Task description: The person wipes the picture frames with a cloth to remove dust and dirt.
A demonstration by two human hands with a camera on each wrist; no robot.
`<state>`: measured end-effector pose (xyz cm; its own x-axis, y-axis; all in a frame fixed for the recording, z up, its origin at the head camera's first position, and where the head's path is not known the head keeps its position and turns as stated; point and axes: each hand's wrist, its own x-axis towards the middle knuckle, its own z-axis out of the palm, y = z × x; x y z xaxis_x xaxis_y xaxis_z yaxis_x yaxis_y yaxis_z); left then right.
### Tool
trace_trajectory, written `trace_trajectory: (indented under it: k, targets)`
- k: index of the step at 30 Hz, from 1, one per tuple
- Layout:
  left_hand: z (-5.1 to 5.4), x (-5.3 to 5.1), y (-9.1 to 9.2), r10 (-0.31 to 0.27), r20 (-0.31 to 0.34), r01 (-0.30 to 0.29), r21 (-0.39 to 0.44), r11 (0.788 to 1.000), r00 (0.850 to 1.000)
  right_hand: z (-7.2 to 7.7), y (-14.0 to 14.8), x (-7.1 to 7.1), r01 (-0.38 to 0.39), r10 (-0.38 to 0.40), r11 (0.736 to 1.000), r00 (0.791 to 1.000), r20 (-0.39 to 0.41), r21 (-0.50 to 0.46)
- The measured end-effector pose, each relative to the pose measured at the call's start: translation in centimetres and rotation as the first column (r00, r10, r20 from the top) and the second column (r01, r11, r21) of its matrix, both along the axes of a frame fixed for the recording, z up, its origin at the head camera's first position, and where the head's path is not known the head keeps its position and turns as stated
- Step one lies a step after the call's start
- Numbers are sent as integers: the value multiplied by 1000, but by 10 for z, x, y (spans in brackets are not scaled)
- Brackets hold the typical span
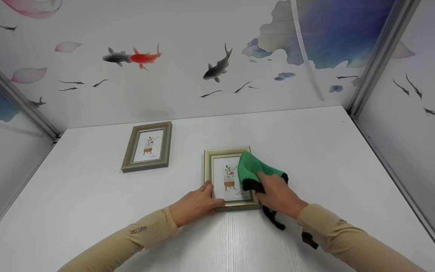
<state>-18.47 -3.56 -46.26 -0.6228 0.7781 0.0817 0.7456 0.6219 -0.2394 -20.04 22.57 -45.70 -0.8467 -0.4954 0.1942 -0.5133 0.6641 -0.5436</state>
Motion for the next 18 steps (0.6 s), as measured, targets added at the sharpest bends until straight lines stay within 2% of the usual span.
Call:
trace_trajectory:
  k: [6, 10, 14, 18]
  targets:
    - [1, -4, 0, 17, 44, -16, -14, 1000, 999, -3, -2, 17, 33, -33, 999, 999, -2, 10]
    - [4, -5, 0, 22, 48, -20, -27, 999, 999, -3, -4, 16, 73, -73, 997, 997, 17, 3]
    - [6, -6, 1, 21, 52, -19, -48, 999, 998, -3, -6, 3, 100, -100, 995, 995, 25, -28]
    - [7, -5, 3, 18, 80, -14, -54, 998, 997, -3, -5, -24, 109, -109, 994, 994, 3, -17]
